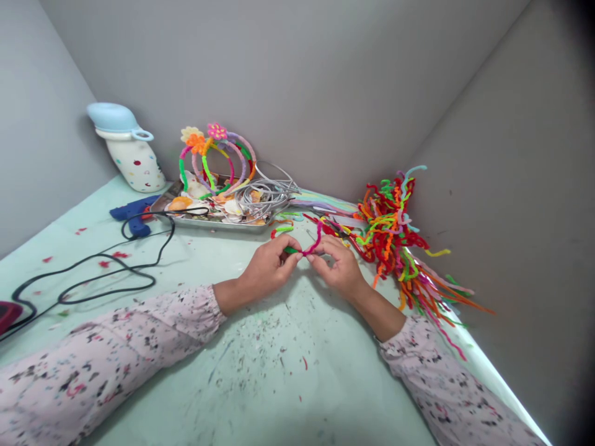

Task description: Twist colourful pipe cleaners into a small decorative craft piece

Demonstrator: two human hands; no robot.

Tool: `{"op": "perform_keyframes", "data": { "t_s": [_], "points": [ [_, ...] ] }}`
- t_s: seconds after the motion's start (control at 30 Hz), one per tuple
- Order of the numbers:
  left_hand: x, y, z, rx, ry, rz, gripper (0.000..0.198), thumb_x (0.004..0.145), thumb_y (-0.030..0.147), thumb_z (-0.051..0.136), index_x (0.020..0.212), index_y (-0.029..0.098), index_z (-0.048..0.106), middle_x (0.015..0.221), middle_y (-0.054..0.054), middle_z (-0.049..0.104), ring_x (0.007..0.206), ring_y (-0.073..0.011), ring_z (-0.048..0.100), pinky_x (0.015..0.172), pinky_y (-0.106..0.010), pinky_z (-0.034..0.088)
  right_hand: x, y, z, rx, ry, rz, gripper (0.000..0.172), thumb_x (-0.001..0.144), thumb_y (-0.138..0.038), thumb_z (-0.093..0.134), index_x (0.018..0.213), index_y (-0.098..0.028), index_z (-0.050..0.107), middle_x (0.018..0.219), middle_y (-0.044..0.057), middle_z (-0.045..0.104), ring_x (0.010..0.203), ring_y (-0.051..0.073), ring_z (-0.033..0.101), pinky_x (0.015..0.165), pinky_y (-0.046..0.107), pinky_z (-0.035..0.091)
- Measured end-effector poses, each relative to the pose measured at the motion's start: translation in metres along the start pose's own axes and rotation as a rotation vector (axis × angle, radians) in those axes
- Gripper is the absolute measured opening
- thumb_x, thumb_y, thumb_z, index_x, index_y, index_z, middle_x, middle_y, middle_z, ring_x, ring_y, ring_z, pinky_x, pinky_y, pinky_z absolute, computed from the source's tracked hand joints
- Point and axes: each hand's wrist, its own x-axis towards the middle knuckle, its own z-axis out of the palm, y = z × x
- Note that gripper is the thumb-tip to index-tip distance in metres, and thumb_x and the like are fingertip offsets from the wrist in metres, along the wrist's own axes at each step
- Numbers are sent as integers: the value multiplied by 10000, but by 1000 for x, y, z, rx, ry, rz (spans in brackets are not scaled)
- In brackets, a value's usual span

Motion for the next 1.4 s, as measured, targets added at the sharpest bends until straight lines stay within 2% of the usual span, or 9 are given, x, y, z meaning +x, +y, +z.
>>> {"op": "perform_keyframes", "data": {
  "t_s": [0.17, 0.53, 0.83, 1.13, 1.4],
  "points": [
    [1, 0, 1, 23, 15, -2, 84, 864, 222, 517, 873, 154, 566, 699, 5, 568, 568, -91, 462, 518, -203, 338, 0, 0, 1, 17, -11, 28, 82, 826, -222, 586, 744, -213, 581, 734, 12, 584, 748, 172, 541, 719, 328, 432],
    [0, 1, 0, 53, -12, 10, 94, 865, 214, 506, 864, 149, 573, 696, 8, 558, 571, -87, 436, 529, -204, 333, 1, -3, 1, 122, -62, 186, 110, 816, -222, 575, 709, -201, 587, 712, -11, 575, 718, 146, 546, 688, 283, 429],
    [2, -2, 2, 28, 5, 0, 108, 861, 242, 539, 925, 157, 560, 766, -6, 591, 599, -94, 469, 550, -212, 361, 0, 2, 2, 139, -53, 174, 122, 843, -259, 574, 736, -203, 590, 734, -6, 579, 736, 148, 550, 708, 288, 432],
    [1, 1, 0, 61, 2, 4, 106, 877, 252, 533, 855, 160, 579, 777, -16, 597, 656, -110, 506, 567, -219, 376, 1, 0, 2, 95, -51, 150, 168, 862, -281, 562, 714, -202, 575, 709, -7, 551, 710, 146, 528, 702, 293, 411],
    [4, 0, -1, 101, 8, 122, 95, 877, 213, 533, 845, 151, 597, 810, -26, 596, 729, -128, 512, 661, -253, 393, 1, 0, 2, 143, -73, 190, 184, 869, -282, 547, 707, -198, 570, 701, -20, 520, 707, 136, 510, 692, 273, 385]
  ]
}}
